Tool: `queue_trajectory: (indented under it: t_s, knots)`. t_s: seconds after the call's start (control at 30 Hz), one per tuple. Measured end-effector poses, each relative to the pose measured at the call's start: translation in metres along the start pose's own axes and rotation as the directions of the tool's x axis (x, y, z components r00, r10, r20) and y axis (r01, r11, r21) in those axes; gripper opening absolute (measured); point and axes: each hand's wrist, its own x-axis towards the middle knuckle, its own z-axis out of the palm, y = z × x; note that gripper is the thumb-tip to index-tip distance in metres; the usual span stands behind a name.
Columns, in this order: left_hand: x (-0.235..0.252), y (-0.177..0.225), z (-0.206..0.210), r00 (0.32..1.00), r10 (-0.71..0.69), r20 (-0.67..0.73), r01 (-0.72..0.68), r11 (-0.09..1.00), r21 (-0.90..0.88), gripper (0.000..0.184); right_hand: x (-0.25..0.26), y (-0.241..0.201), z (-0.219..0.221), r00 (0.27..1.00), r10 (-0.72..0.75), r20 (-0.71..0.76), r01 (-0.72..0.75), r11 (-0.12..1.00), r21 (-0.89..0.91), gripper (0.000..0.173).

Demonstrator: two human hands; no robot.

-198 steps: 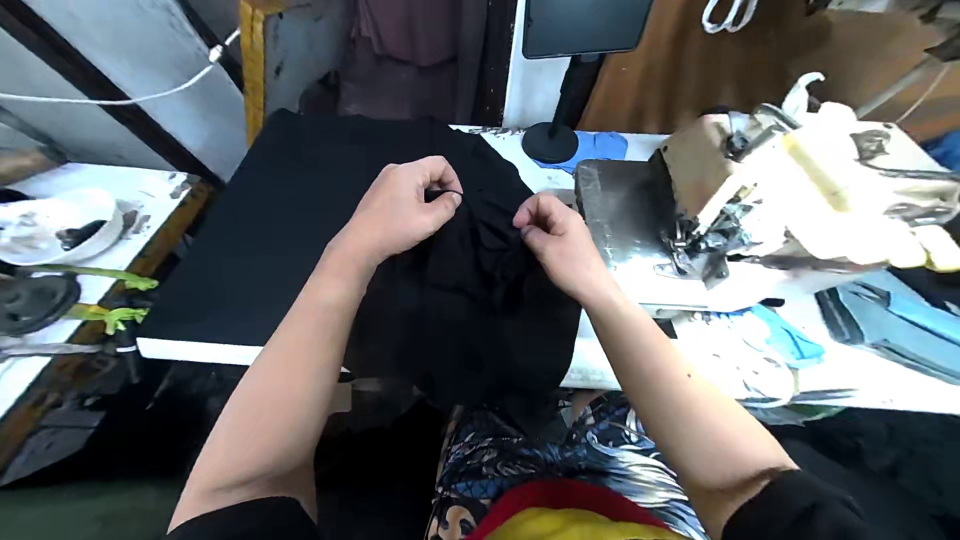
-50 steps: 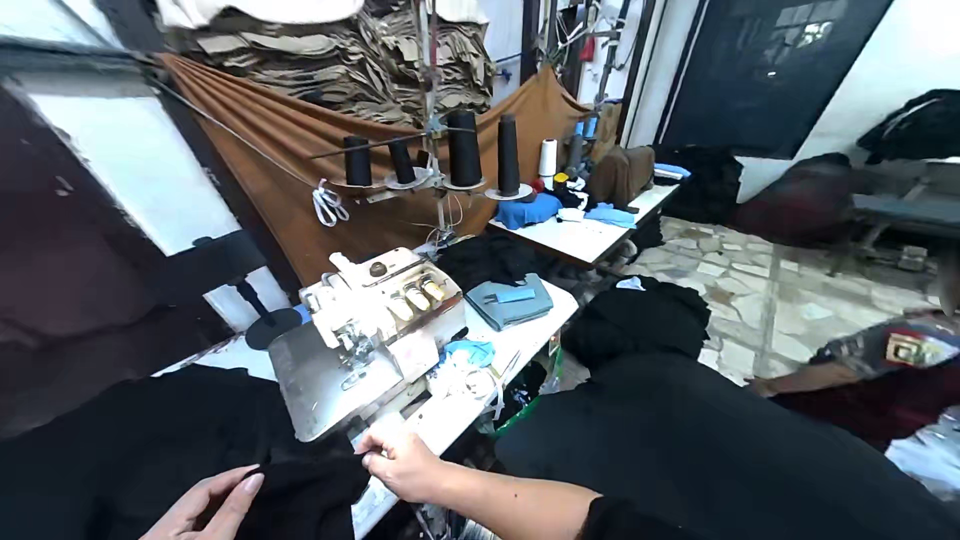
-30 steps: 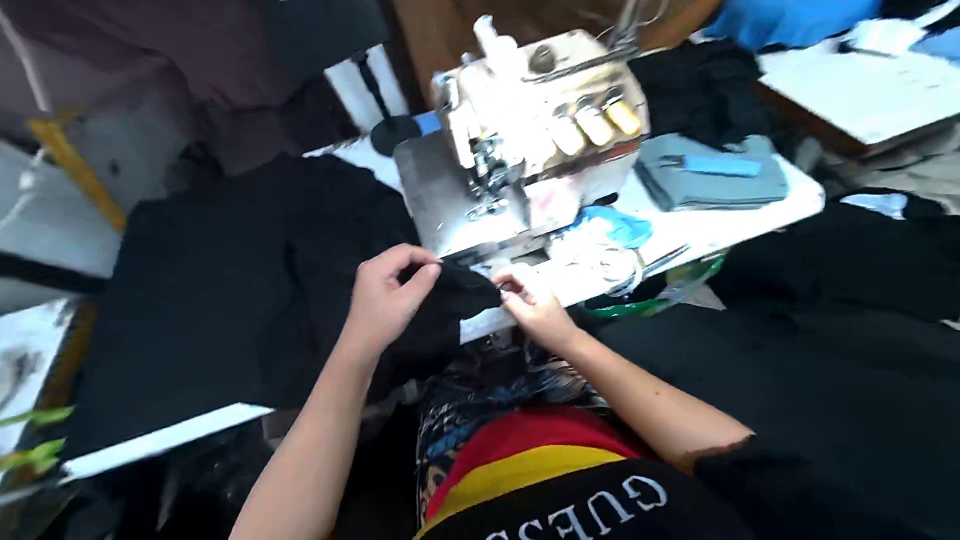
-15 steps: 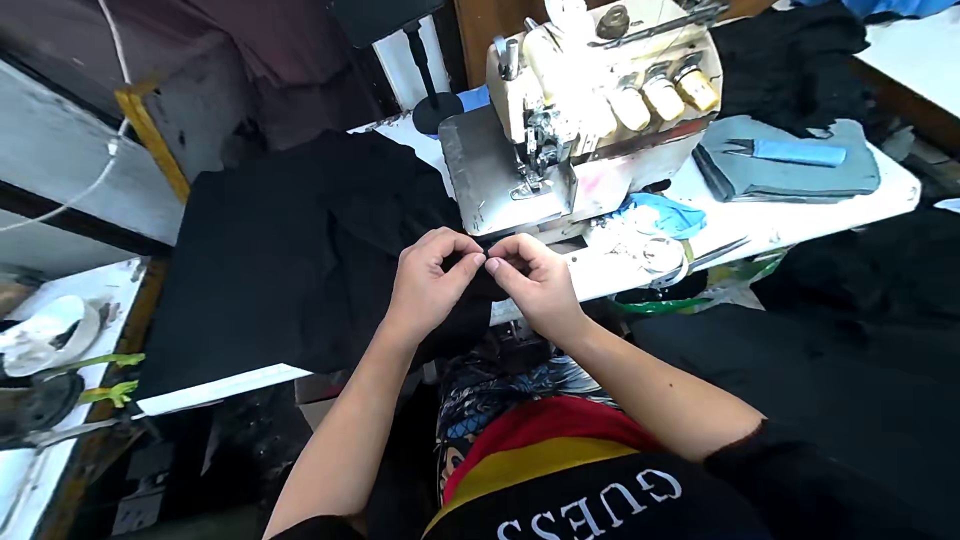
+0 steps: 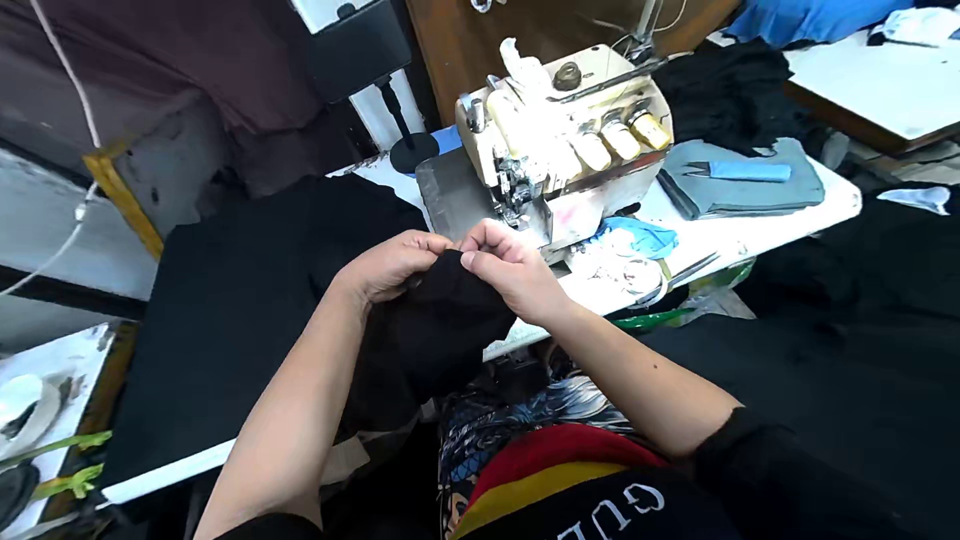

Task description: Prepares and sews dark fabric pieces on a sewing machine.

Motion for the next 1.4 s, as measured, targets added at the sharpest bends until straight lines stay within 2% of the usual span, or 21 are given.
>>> queue_trajectory:
  t_s: [0.1,0.17,0.23,0.27,0.3,0.33,0.4,0.43,0.5,0.53,0.6,0.7,0.77,0.83,0.9,1.03,1.17,1.4]
  knots:
    - [0.002,-0.011,-0.007,0.974,-0.004,0.225,0.042,0.985,-0.166,0.016,-0.003,0.001,-0.009,1.0,-0.01,0.017,0.01,1.0,-0.011,0.012]
    - [0.0,-0.014,-0.01,0.968,-0.029,0.248,0.051,0.995,-0.083,0.013,-0.005,0.003,-0.012,0.999,-0.016,0.029,0.016,1.0,-0.008,0.014]
    - [-0.005,-0.005,-0.008,0.991,-0.061,0.123,0.03,0.971,0.235,0.015,-0.009,0.007,-0.017,0.999,-0.027,0.027,0.028,0.999,-0.017,0.015]
    - [-0.009,0.0,-0.009,0.997,-0.019,0.073,-0.011,0.922,0.388,0.013,-0.013,0.01,-0.021,0.999,-0.018,0.028,0.019,0.999,-0.034,0.015]
    - [-0.015,0.003,-0.012,0.997,0.043,0.056,-0.064,0.886,0.46,0.013,-0.018,0.013,-0.024,0.999,0.012,0.029,-0.011,0.998,-0.057,0.015]
    - [-0.021,0.003,-0.014,0.992,0.114,0.05,-0.125,0.888,0.443,0.016,-0.023,0.017,-0.026,0.999,0.042,0.019,-0.04,0.995,-0.09,0.015]
    - [-0.023,-0.006,-0.016,0.973,0.229,0.03,-0.228,0.93,0.287,0.02,-0.033,0.026,-0.025,0.998,0.04,-0.052,-0.05,0.973,-0.224,0.014]
    - [-0.018,-0.012,-0.012,0.966,0.257,-0.042,-0.239,0.94,0.244,0.018,-0.035,0.03,-0.025,0.994,-0.044,-0.102,0.005,0.934,-0.358,0.013]
    - [0.0,-0.017,-0.001,0.927,0.308,-0.212,-0.237,0.923,0.304,0.015,-0.033,0.035,-0.028,0.943,-0.289,-0.165,0.11,0.738,-0.666,0.014]
    - [0.01,-0.014,0.002,0.906,0.326,-0.271,-0.197,0.89,0.411,0.016,-0.029,0.036,-0.031,0.909,-0.378,-0.177,0.117,0.637,-0.762,0.015]
    - [0.031,-0.001,0.005,0.894,0.313,-0.32,-0.026,0.749,0.662,0.019,-0.018,0.042,-0.04,0.88,-0.43,-0.202,0.089,0.566,-0.819,0.014]
    - [0.059,0.013,0.002,0.935,0.204,-0.291,0.124,0.581,0.805,0.018,-0.009,0.057,-0.046,0.868,-0.392,-0.306,0.021,0.644,-0.765,0.01]
    - [0.073,0.02,-0.004,0.965,0.081,-0.249,0.167,0.542,0.824,0.017,-0.008,0.061,-0.044,0.866,-0.308,-0.392,-0.04,0.74,-0.671,0.009]
    - [0.082,0.022,-0.007,0.966,0.058,-0.25,0.183,0.527,0.83,0.018,-0.009,0.063,-0.041,0.852,-0.212,-0.479,-0.099,0.833,-0.544,0.015]
    - [0.09,0.016,-0.006,0.947,0.142,-0.289,0.168,0.547,0.82,0.02,-0.007,0.067,-0.038,0.826,-0.207,-0.524,-0.102,0.859,-0.501,0.018]
    - [0.108,-0.016,-0.011,0.858,0.384,-0.341,0.092,0.539,0.838,0.027,-0.002,0.075,-0.033,0.762,-0.308,-0.57,-0.068,0.837,-0.543,0.017]
    - [0.113,-0.024,-0.012,0.836,0.386,-0.391,0.119,0.568,0.814,0.029,0.0,0.079,-0.032,0.742,-0.347,-0.573,-0.033,0.836,-0.548,0.018]
    - [0.118,-0.027,-0.01,0.839,0.329,-0.434,0.16,0.612,0.774,0.037,-0.002,0.079,-0.034,0.742,-0.341,-0.577,-0.01,0.854,-0.519,0.016]
